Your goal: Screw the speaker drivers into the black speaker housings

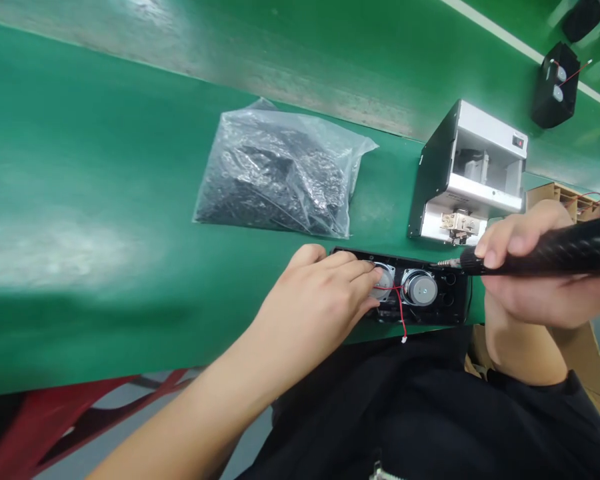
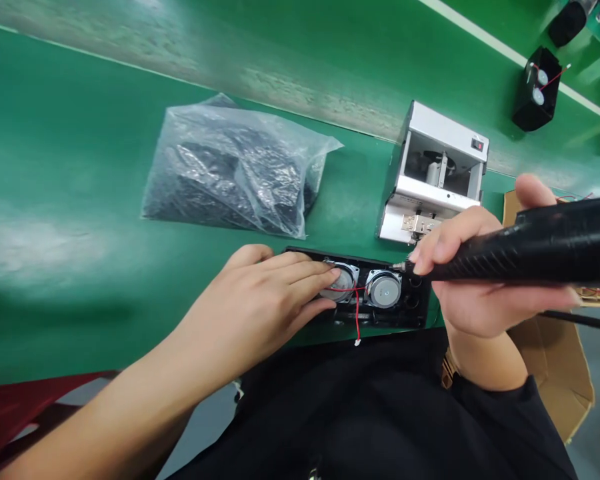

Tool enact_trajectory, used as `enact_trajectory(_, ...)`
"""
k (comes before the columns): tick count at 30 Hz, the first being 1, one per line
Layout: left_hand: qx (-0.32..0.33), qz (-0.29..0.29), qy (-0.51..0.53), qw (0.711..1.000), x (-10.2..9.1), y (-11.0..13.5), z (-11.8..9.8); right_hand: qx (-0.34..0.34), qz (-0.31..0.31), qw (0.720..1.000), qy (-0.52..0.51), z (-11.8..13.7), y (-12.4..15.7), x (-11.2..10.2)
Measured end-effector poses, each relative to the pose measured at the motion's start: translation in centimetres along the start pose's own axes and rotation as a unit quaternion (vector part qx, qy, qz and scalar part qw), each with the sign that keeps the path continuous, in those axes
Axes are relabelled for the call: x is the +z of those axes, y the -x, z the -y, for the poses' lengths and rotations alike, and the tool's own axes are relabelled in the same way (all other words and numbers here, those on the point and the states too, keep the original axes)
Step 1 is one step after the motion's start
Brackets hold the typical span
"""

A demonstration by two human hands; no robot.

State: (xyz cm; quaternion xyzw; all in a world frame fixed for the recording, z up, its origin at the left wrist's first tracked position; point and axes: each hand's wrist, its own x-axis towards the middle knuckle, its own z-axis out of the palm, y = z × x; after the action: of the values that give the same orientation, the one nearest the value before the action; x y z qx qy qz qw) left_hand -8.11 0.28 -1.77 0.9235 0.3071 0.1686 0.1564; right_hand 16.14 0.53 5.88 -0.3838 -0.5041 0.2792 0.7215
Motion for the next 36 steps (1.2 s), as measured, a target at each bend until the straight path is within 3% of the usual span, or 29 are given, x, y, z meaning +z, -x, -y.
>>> enact_trajectory(3,-0.002,0.006,-0.003,1.000,0.1,0.0,0.0,0.026,0.010,0.998,-0.062,0.1,1.2,0.9)
enact_trajectory(8,0.000,0.000,-0.010,1.000,0.3,0.2,-0.3,0.123,0.100,0.985,-0.070,-0.8,2.2,0.9)
enact_trajectory(16,-0.003,0.016,-0.001,1.000,0.1,0.1,-0.2,0.051,0.087,0.994,-0.050,-3.5,2.9,1.4)
enact_trajectory(22,-0.007,0.018,0.008,1.000,0.1,0.2,-0.1,0.032,0.149,0.986,-0.071,-4.7,2.9,0.7)
enact_trajectory(27,-0.002,0.019,0.004,1.000,0.1,0.1,0.0,0.019,0.161,0.985,-0.067,-5.7,2.9,0.4)
enact_trajectory(36,-0.004,0.024,0.001,1.000,0.2,0.2,0.0,0.109,0.159,0.981,-0.015,-4.7,3.3,0.7)
